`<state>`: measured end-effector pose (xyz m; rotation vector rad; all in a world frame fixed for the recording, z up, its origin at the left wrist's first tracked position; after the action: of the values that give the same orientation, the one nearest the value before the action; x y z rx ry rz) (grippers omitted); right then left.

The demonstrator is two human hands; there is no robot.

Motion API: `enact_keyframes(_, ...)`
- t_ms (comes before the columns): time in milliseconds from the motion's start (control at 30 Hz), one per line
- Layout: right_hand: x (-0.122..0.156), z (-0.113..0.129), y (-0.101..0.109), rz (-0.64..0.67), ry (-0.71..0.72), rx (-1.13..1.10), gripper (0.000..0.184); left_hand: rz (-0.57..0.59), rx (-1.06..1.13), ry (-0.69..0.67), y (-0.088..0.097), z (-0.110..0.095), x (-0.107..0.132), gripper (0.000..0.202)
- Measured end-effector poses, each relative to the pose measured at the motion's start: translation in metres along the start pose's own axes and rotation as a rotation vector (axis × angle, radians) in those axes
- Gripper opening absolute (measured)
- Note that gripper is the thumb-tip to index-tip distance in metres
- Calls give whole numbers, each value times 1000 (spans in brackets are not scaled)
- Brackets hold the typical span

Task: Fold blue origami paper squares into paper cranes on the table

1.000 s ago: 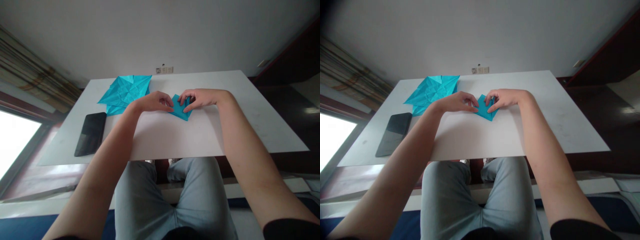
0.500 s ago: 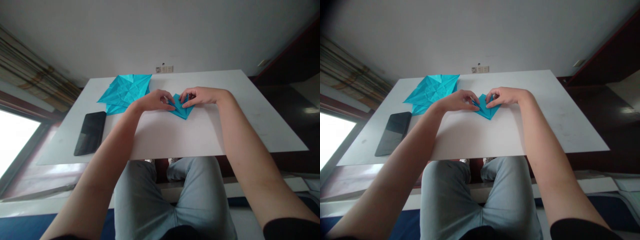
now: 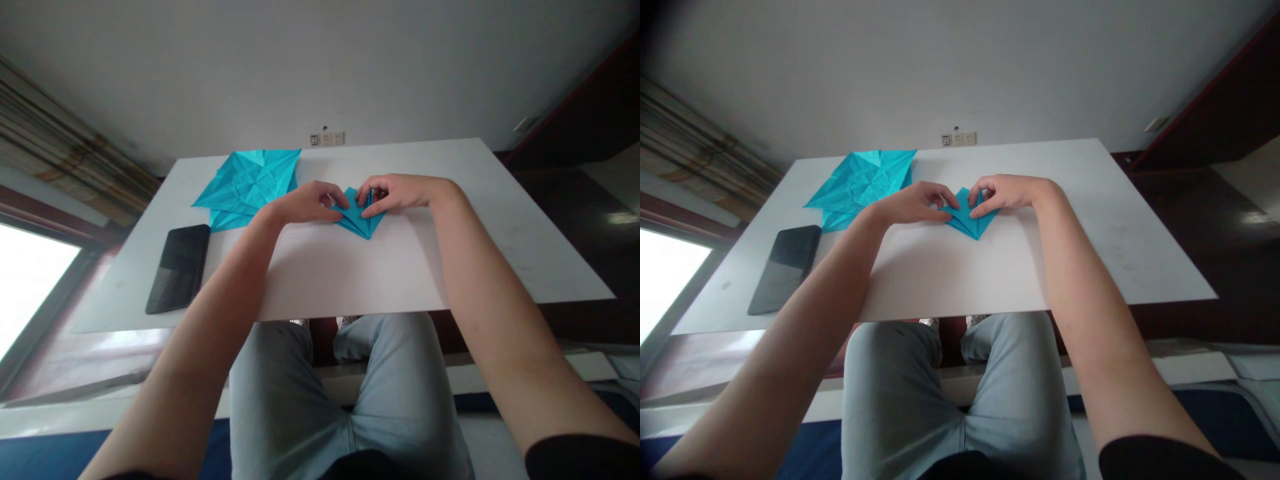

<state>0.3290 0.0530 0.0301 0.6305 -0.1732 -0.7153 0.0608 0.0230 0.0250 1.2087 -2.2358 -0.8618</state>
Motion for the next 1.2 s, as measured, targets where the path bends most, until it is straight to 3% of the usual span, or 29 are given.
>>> enact_keyframes(167, 0, 3, 0, -6, -33, 9, 45, -125, -96, -117, -7, -8, -1, 18)
enact_keyframes(300, 1, 0, 1, -82, -91, 8, 50, -98, -73, -190, -11, -12, 1, 13)
enact_keyframes(400, 1, -3, 2, -150, -133, 12, 61, -160, -9, -158, -9, -8, 1, 16)
enact_keyframes(533, 1, -2, 4, -188, -81, 43, 72, -258, 7, -121, -6, 0, -1, 16)
enact_keyframes(767, 1, 13, 5, -227, 18, 37, 80, -407, -198, 3, -6, -1, -3, 27)
enact_keyframes(1000, -3, -1, 3, -244, 5, 202, 51, -345, -347, 57, -12, -5, -6, 32)
enact_keyframes(1100, -5, -6, -1, -252, -49, 332, 31, -377, -365, 144, -11, -5, -6, 32)
enact_keyframes(1200, -8, -6, -6, -257, -97, 410, 23, -411, -363, 224, -9, -4, -6, 32)
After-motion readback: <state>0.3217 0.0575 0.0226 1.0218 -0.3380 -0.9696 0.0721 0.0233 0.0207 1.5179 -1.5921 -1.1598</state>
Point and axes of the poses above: each hand's wrist, its own x-axis away from the middle knuckle, its own y-axis out of the back of the hand, z = x × y, the point moved 2 cm from there along -x, towards the middle knuckle, and after that the axes turned 12 degrees about y, right-handed, at the moved point
